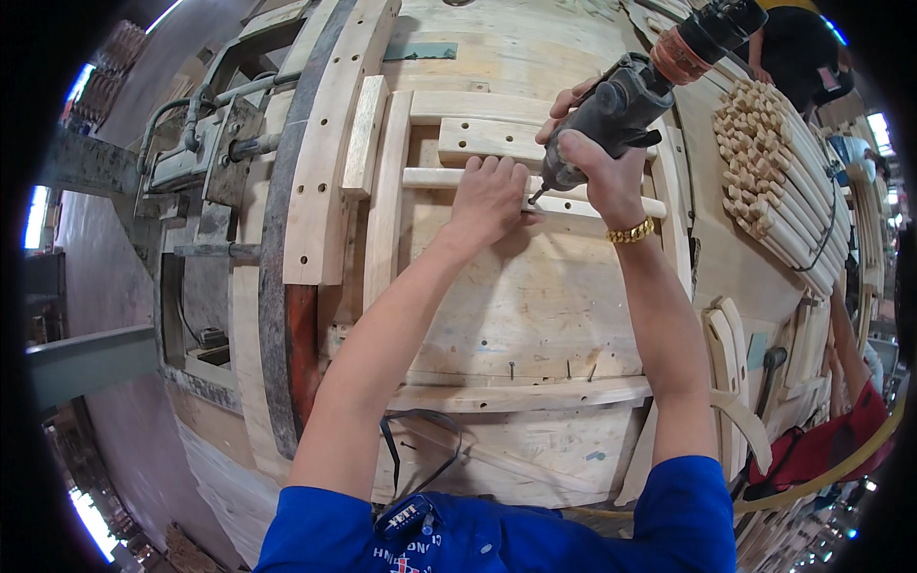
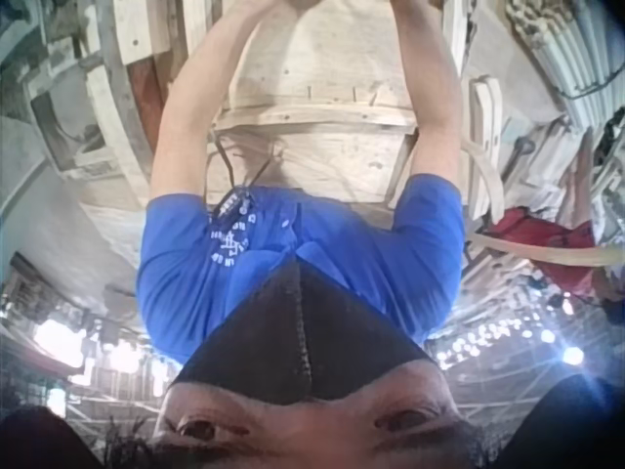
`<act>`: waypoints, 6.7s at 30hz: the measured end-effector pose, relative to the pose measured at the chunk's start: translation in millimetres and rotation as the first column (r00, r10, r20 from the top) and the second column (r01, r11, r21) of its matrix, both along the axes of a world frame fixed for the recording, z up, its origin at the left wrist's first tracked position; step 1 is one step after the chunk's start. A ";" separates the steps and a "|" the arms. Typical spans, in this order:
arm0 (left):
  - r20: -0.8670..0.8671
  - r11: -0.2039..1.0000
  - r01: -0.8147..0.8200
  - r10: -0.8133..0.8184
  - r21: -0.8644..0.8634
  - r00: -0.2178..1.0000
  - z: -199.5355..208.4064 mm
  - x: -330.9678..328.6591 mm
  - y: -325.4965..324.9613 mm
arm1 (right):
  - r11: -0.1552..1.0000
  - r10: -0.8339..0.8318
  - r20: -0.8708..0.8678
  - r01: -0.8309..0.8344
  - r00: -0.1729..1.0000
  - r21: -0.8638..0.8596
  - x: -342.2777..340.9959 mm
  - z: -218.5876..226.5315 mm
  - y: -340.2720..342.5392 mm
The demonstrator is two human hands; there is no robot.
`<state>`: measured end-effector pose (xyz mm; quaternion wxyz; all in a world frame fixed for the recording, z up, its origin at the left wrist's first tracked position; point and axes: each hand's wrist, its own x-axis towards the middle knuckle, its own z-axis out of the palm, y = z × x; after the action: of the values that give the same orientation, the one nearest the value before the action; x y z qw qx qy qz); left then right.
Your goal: The person assembles a wooden chair frame on a workbench in a factory. They use a power drill to secure wooden slats to the frame, then remove the completed frame and place it aside. The person then picks up a small white object from the table.
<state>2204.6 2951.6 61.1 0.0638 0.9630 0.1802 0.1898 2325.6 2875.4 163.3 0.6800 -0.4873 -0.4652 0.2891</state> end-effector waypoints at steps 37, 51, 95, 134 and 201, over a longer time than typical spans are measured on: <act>-0.080 0.929 -0.297 0.286 -0.220 0.955 26.1 -249.1 -154.9 | 0.502 -0.683 -0.708 0.819 0.178 -0.279 -221.1 -86.5 -397.5; -0.078 0.901 -0.125 0.102 -0.415 0.992 22.0 -248.2 -216.7 | 0.402 -0.078 -0.180 -0.135 0.981 -0.906 -185.3 -53.0 -413.5; -0.987 0.765 -0.640 0.151 0.079 0.059 -131.3 -657.5 242.4 | -0.119 -0.297 0.786 0.796 0.541 -0.593 -414.9 -3.5 -350.9; -0.114 0.002 -0.712 0.987 -0.702 0.116 -20.3 -666.6 -338.6 | 0.823 0.388 0.912 0.395 0.135 -0.408 -192.5 -98.0 -213.3; -0.228 -0.205 -0.932 0.933 0.299 -0.278 -96.4 -564.4 -322.9 | 0.855 0.259 0.917 0.369 0.304 -0.364 -181.6 -81.8 -222.5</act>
<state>1640.2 2628.7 -35.4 -0.1449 0.4751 0.8677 -0.0209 2144.0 2652.9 81.5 0.1248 -0.7399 -0.6602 0.0328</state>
